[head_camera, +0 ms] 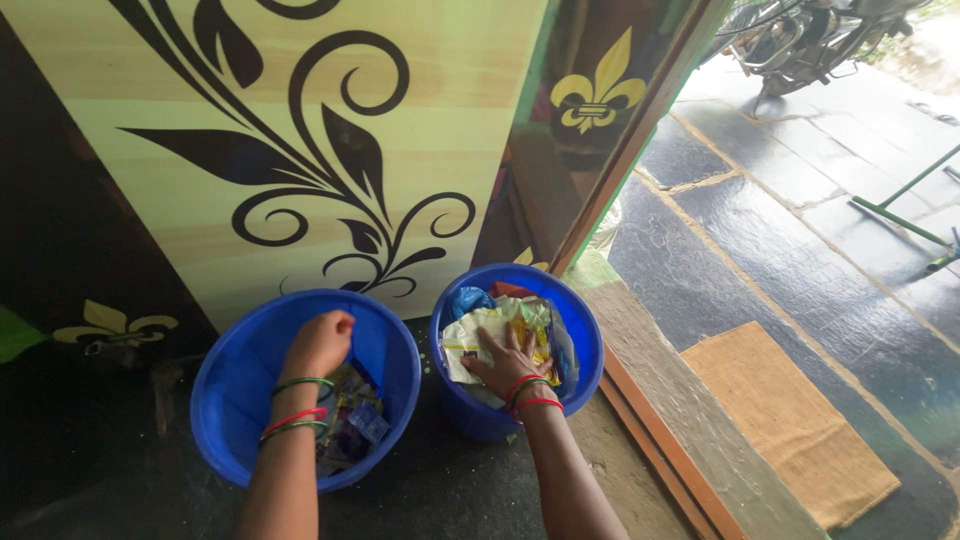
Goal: The person sorts trash by hand between two blue buckets, moving plastic wrappers, bottles, and bags from one bucket to the other. The person repeatedly picks up items and places them into the opposite bucket, continuing the transfer throughout the clip.
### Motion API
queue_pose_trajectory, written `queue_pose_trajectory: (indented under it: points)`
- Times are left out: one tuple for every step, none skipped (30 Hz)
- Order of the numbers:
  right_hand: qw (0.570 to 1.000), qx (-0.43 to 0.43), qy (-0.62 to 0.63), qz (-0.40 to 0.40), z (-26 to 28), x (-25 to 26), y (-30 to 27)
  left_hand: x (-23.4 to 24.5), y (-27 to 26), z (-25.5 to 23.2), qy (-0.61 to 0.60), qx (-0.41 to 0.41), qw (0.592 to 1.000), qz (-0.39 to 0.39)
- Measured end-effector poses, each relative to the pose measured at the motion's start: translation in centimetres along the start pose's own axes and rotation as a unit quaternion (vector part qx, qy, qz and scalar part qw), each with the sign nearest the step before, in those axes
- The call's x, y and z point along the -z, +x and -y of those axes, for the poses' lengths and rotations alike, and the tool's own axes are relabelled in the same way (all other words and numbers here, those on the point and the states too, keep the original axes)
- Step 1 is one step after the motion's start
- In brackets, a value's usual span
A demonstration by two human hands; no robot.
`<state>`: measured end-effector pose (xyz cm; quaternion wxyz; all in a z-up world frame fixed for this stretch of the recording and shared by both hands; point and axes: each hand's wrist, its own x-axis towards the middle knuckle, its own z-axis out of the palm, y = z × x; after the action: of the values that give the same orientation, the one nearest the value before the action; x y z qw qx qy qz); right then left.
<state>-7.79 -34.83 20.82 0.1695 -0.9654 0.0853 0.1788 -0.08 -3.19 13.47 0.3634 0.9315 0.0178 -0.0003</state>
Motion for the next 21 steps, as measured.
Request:
queue_pose_trajectory:
  points:
    - [1.000,-0.006,-0.001,0.016,-0.4,-0.6,0.7,-0.2,0.2,1.8,0.031,0.027,0.999,0.017]
    - [0.999,-0.012,-0.003,0.033,-0.9,-1.3,1.5,-0.5,0.3,3.5,0.062,0.054,0.996,0.033]
    - [0.999,0.015,-0.002,0.032,-1.5,-1.8,2.3,-1.0,0.2,5.0,0.093,0.081,0.991,0.050]
    - [0.999,0.041,-0.001,0.032,-2.1,-2.5,3.1,-1.6,0.0,6.2,0.107,0.112,0.985,0.074]
    - [0.997,0.068,0.000,0.030,-2.6,-3.1,3.7,-2.1,-0.2,7.3,0.121,0.141,0.978,0.098]
    - [0.997,0.063,-0.022,0.041,-3.0,-3.8,4.3,-2.5,-0.4,8.2,0.135,0.171,0.968,0.121]
    - [0.996,0.058,-0.044,0.052,-3.3,-4.4,4.8,-3.0,-0.6,8.9,0.151,0.173,0.964,0.136]
    - [0.994,0.053,-0.066,0.063,-3.5,-4.9,5.1,-3.5,-0.8,9.4,0.167,0.176,0.959,0.150]
    - [0.993,0.049,-0.073,0.073,-3.6,-5.2,5.4,-3.7,-0.7,9.7,0.182,0.177,0.953,0.163]
    - [0.992,0.045,-0.079,0.082,-3.6,-5.2,5.5,-4.0,-0.5,9.9,0.195,0.196,0.943,0.187]
    - [0.991,0.040,-0.086,0.091,-3.7,-5.3,5.6,-4.6,-0.4,9.9,0.208,0.215,0.931,0.210]
    - [0.991,0.042,-0.080,0.099,-3.7,-5.2,5.8,-5.0,-0.3,10.0,0.220,0.233,0.918,0.234]
    - [0.991,0.044,-0.072,0.107,-3.6,-5.1,5.9,-5.2,-0.2,10.2,0.231,0.234,0.913,0.240]
    - [0.990,0.046,-0.065,0.114,-3.4,-5.0,5.9,-5.6,-0.1,10.2,0.241,0.236,0.909,0.247]
    - [0.989,0.030,-0.076,0.123,-3.3,-4.9,5.8,-6.1,0.0,10.3,0.252,0.235,0.904,0.254]
    - [0.987,0.015,-0.087,0.132,-3.0,-4.9,5.7,-6.4,0.0,10.4,0.254,0.237,0.898,0.271]
    - [0.985,-0.001,-0.098,0.140,-2.8,-4.8,5.6,-6.8,0.1,10.5,0.255,0.238,0.892,0.288]
    - [0.986,0.003,-0.100,0.133,-2.6,-4.7,5.6,-7.1,0.1,10.6,0.257,0.237,0.888,0.300]
    - [0.987,0.007,-0.101,0.126,-2.4,-4.8,5.5,-7.1,0.0,11.0,0.260,0.232,0.885,0.310]
    - [0.987,0.010,-0.103,0.119,-2.3,-4.8,5.5,-7.2,-0.1,11.3,0.260,0.227,0.882,0.320]
    - [0.987,0.008,-0.110,0.120,-2.2,-4.9,5.4,-7.2,-0.3,11.6,0.261,0.221,0.881,0.327]
